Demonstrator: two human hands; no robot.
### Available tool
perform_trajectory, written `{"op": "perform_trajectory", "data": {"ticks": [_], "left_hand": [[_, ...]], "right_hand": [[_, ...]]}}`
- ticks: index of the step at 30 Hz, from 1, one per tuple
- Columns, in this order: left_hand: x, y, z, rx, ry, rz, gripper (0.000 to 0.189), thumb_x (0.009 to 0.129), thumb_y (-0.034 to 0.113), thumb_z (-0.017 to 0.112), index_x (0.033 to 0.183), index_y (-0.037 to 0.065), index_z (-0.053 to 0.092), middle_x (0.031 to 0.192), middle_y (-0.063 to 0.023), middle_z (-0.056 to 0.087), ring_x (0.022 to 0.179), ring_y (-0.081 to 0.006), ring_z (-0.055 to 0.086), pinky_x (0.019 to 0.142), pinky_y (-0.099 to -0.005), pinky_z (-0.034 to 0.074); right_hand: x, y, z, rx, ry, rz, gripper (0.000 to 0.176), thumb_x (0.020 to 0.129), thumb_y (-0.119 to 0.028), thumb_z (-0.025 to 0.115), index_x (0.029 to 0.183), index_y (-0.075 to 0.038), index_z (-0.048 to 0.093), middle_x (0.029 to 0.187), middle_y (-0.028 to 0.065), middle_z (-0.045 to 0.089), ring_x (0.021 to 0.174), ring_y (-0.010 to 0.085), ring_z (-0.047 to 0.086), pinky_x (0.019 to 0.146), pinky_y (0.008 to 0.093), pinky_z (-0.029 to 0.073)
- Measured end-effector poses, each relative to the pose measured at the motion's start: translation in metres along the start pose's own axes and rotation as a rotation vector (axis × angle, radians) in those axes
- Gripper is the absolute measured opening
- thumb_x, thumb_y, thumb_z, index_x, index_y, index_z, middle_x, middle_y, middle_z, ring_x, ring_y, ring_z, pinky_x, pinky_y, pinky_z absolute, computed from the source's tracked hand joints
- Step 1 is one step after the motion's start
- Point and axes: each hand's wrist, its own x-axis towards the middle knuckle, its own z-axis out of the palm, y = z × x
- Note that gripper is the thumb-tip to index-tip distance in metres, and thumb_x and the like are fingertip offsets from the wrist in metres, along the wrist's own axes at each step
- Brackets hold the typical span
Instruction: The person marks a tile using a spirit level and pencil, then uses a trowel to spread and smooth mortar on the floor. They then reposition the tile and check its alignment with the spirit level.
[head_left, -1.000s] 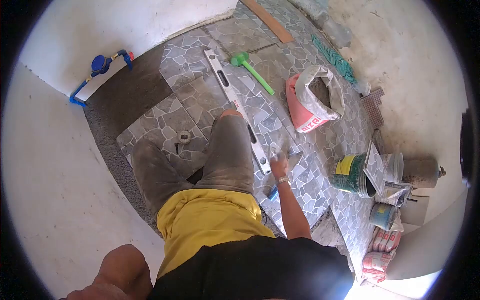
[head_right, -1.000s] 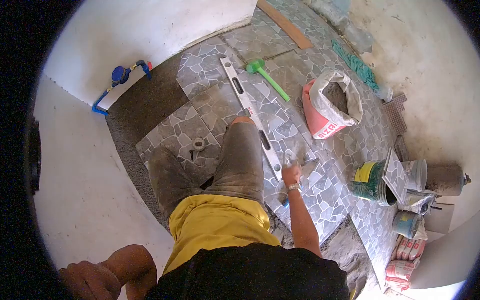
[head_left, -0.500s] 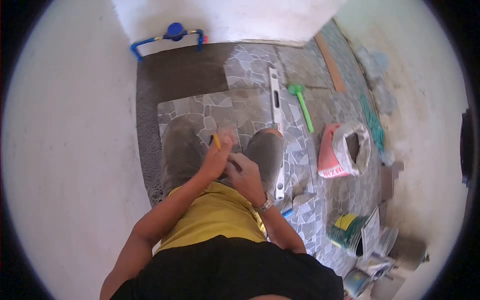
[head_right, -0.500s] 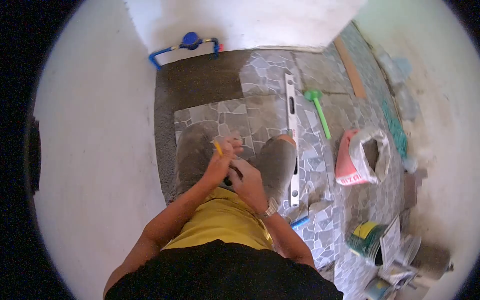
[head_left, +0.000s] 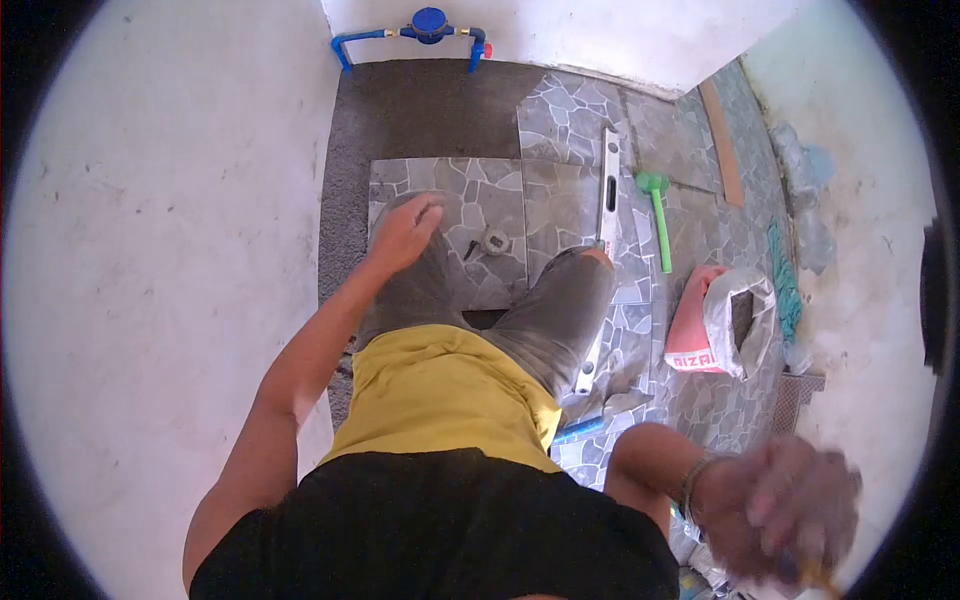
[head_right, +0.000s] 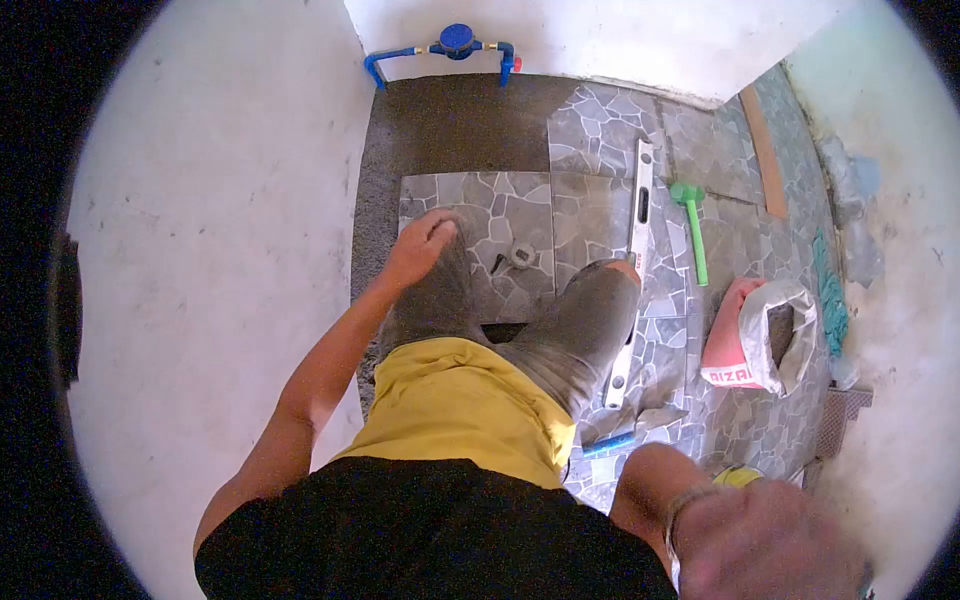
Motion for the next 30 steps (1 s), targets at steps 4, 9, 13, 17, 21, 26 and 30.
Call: {"op": "perform_trajectory", "data": {"ticks": [4,9,13,17,21,26,30], "left_hand": [[-0.019,-0.045,0.014,0.406,0.007,0.142,0.025,0.093,0.025,0.057,0.105,0.006,0.069,0.103,-0.016,0.068,0.098,-0.0344,0.064,0.088,-0.0439,0.048],[-0.027,-0.044,0.016,0.328,0.054,0.035,0.022,0.091,0.023,0.058,0.102,0.008,0.07,0.1,-0.0157,0.067,0.098,-0.0358,0.063,0.086,-0.045,0.047],[-0.021,-0.053,0.016,0.329,0.054,0.065,0.022,0.091,0.023,0.059,0.102,0.008,0.07,0.099,-0.0148,0.066,0.096,-0.0358,0.063,0.086,-0.0452,0.047],[-0.018,-0.054,0.018,0.339,-0.004,0.011,0.023,0.091,0.024,0.059,0.103,0.008,0.07,0.101,-0.0141,0.067,0.098,-0.0355,0.062,0.088,-0.0456,0.045],[-0.018,-0.056,0.017,0.356,0.007,0.027,0.022,0.091,0.024,0.059,0.103,0.008,0.07,0.101,-0.0137,0.067,0.098,-0.0355,0.062,0.086,-0.0459,0.046],[-0.019,-0.049,0.017,0.335,0.031,0.042,0.021,0.091,0.022,0.06,0.102,0.009,0.07,0.1,-0.0141,0.067,0.096,-0.036,0.063,0.083,-0.0465,0.048],[-0.023,-0.056,0.021,0.355,0.053,0.055,0.019,0.091,0.021,0.06,0.101,0.008,0.071,0.1,-0.0146,0.067,0.095,-0.0364,0.063,0.083,-0.0462,0.048]], "right_hand": [[0.023,0.018,0.035,0.17,-0.184,-0.218,0.01,0.09,-0.019,0.065,0.099,-0.017,0.062,0.091,-0.0015,0.062,0.07,0.0113,0.058,0.063,0.0271,0.049],[0.016,0.016,0.029,0.06,-0.347,-0.021,0.023,0.087,-0.018,0.071,0.108,-0.013,0.063,0.093,0.0013,0.063,0.071,0.0135,0.059,0.067,0.0302,0.051],[0.023,0.016,0.033,0.304,-0.32,-0.065,0.025,0.085,-0.011,0.073,0.108,-0.013,0.067,0.091,0.0016,0.067,0.073,0.012,0.062,0.067,0.0284,0.05],[0.035,0.028,0.047,0.565,-0.203,-0.268,0.027,0.083,-0.003,0.073,0.108,-0.013,0.069,0.09,0.0003,0.071,0.074,0.0094,0.064,0.066,0.0257,0.05],[0.033,0.037,0.054,0.676,-0.182,-0.332,0.028,0.083,-0.003,0.073,0.109,-0.013,0.069,0.088,-0.0018,0.072,0.074,0.0094,0.064,0.069,0.0235,0.051],[0.042,0.031,0.052,0.567,-0.029,-0.539,0.028,0.083,-0.004,0.073,0.109,-0.012,0.069,0.089,-0.0009,0.073,0.076,0.0101,0.065,0.071,0.0225,0.052],[0.047,0.037,0.051,0.491,0.098,-0.738,0.027,0.083,-0.008,0.073,0.109,-0.011,0.069,0.092,0.0005,0.073,0.08,0.0106,0.065,0.075,0.024,0.052]]}}
